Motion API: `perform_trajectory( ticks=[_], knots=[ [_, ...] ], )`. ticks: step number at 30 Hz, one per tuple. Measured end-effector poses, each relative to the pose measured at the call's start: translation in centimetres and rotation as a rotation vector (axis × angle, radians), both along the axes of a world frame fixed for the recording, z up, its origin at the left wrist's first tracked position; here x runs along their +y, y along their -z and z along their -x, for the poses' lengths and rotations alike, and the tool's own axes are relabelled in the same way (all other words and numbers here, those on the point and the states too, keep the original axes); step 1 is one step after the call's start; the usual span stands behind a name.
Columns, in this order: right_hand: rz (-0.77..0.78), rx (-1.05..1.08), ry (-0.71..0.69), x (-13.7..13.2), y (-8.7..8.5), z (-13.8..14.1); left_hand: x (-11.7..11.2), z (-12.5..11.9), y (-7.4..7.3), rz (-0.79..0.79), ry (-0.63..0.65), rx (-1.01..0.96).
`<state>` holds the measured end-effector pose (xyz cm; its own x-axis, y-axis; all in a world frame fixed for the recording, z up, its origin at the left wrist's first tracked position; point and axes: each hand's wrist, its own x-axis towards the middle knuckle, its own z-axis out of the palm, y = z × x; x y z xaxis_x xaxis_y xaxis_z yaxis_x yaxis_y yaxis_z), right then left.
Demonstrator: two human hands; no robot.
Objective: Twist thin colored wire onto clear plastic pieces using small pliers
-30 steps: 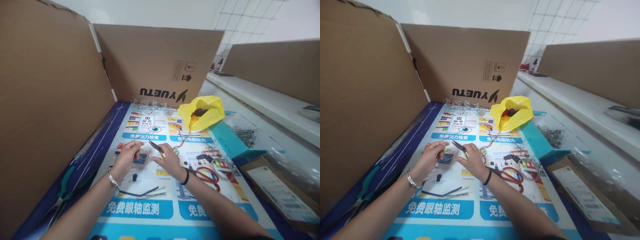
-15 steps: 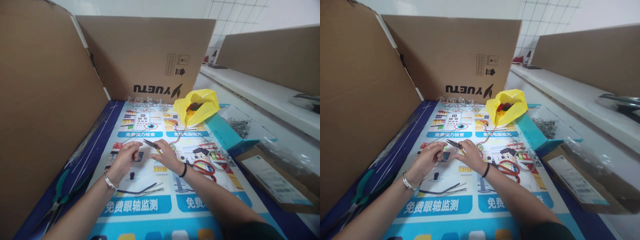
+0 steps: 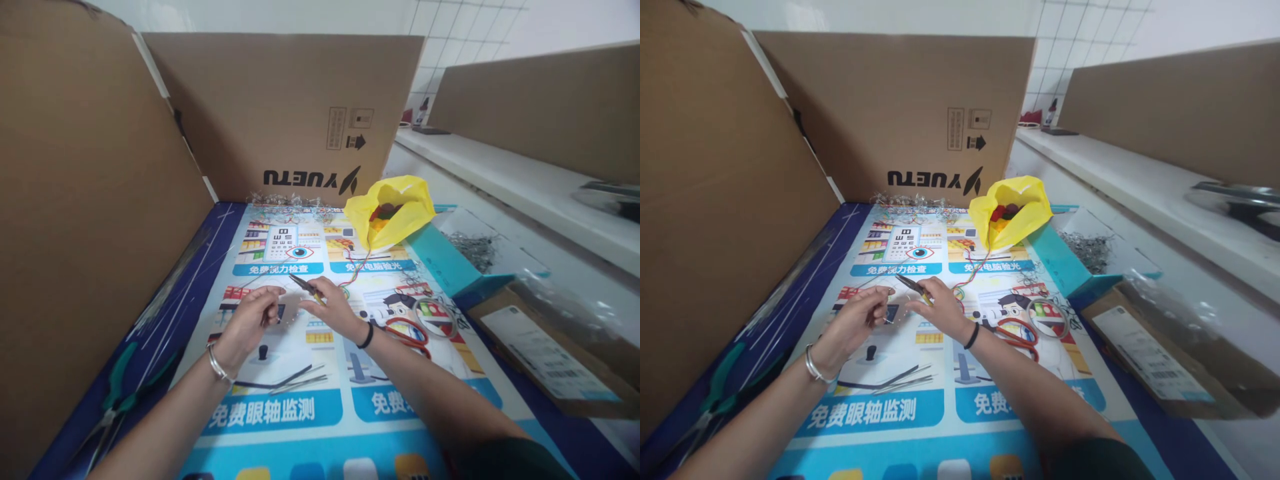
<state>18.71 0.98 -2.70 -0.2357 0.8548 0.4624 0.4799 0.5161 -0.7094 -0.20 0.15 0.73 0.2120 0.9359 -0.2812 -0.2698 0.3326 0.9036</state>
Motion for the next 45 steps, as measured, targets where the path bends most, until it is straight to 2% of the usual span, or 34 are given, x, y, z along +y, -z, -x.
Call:
perform_trajectory(
  ticks=[6,14,27,35,38,45],
  knots=[
    [-0.01,0.014,-0.016,-0.13,0.08,0.1,0.02,-0.02,0.17,-0.005,-0.053,0.003],
    [-0.047,-0.031,-0.005,-0.05,0.17,-0.04,-0.14,-0.16,-0.27,0.018,-0.057,-0.043],
    [0.069,0.071,0.044,0.38,0.01,-0.31,-0.84,-0.92,-0.53,0.115,0.195,-0.011],
    [0.172,0.161,0.062,0.48,-0.15,-0.4,-0.36,-0.42,0.04,0.072,0.157,-0.03],
    [0.18,0.176,0.036,0.45,-0.07,-0.4,-0.22,-0.31,0.17,0.052,0.134,-0.009],
    [0.244,0.225,-0.119,0.11,-0.19,-0.18,-0.35,-0.4,0.09,0.063,0.153,-0.024]
  ],
)
